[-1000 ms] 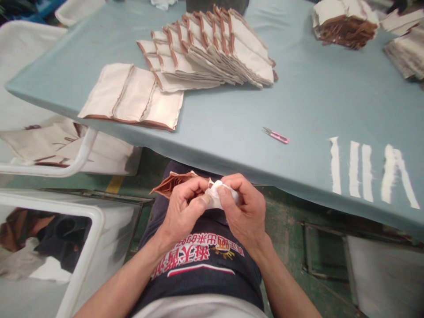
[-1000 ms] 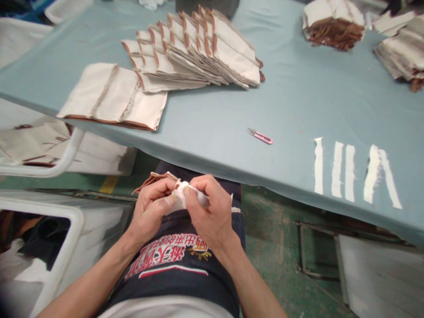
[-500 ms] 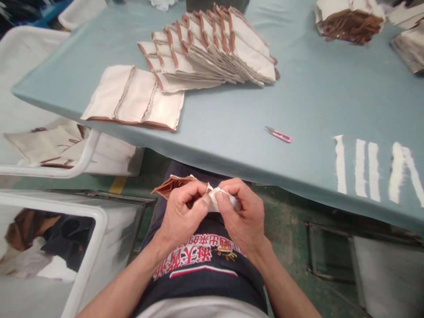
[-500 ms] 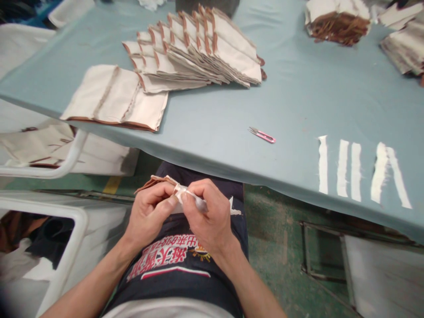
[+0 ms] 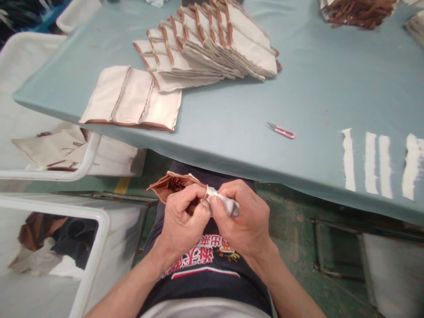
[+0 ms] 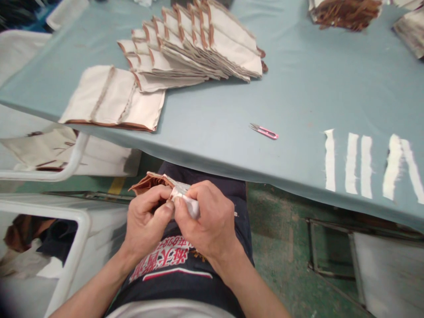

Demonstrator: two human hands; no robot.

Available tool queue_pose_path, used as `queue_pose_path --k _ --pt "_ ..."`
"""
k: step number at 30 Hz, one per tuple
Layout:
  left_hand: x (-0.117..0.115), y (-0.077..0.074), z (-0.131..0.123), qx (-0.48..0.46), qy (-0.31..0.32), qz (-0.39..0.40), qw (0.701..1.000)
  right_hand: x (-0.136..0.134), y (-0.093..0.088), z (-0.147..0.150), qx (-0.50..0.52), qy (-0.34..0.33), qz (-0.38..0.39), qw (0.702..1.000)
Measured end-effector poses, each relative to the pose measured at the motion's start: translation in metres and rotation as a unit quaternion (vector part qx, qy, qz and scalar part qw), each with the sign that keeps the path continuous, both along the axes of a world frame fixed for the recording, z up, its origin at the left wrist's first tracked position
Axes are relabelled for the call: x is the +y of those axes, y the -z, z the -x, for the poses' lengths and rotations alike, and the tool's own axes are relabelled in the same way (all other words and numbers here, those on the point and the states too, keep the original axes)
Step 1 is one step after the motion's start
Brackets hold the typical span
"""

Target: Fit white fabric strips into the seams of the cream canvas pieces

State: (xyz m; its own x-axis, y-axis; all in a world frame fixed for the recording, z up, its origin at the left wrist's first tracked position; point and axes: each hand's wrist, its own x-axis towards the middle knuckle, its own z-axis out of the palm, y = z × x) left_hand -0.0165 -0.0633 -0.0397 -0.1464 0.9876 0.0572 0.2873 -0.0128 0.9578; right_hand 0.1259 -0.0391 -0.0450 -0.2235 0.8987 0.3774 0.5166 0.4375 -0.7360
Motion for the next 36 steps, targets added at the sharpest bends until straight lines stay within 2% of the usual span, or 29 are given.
queue_pose_path --k 2,5,9,14,20,26,34,36 --pt "0.0007 0.0013 -0.0002 -0.004 -0.006 0.005 1.0 0.0004 -0.0006 -0.0007 -0.035 0.011 -0.007 0.999" --pt "0.0023 0.0032 -0.0003 -0.011 -0.006 0.01 1.0 0.0004 -0.0018 -0.0009 -0.037 0.015 0.027 0.999" --pt "0.0043 0.0056 -0.0002 -0.03 0.006 0.008 1.0 0.0002 -0.0026 -0.001 0.012 0.011 0.131 0.991" --pt "0.0035 0.0064 0.001 -0.039 0.019 0.012 0.999 0.0026 -0.0029 -0.0029 0.052 -0.005 0.246 0.968" --pt "0.0023 0.0038 0.0023 -0.069 0.031 0.024 0.997 0.0042 -0.0048 -0.0019 0.089 -0.008 0.233 0.968" --pt "0.0021 0.0027 0.0026 -0.075 0.038 0.035 0.996 0.0066 -0.0029 -0.0013 0.151 -0.032 0.326 0.933" --pt "-0.0038 0.0065 0.0077 -0.094 0.043 0.023 0.994 0.0054 -0.0069 0.0058 0.195 -0.009 0.371 0.908" --pt "-0.0045 0.0069 0.0085 -0.093 0.044 0.017 0.995 0.0062 -0.0074 0.0065 0.208 -0.016 0.398 0.893"
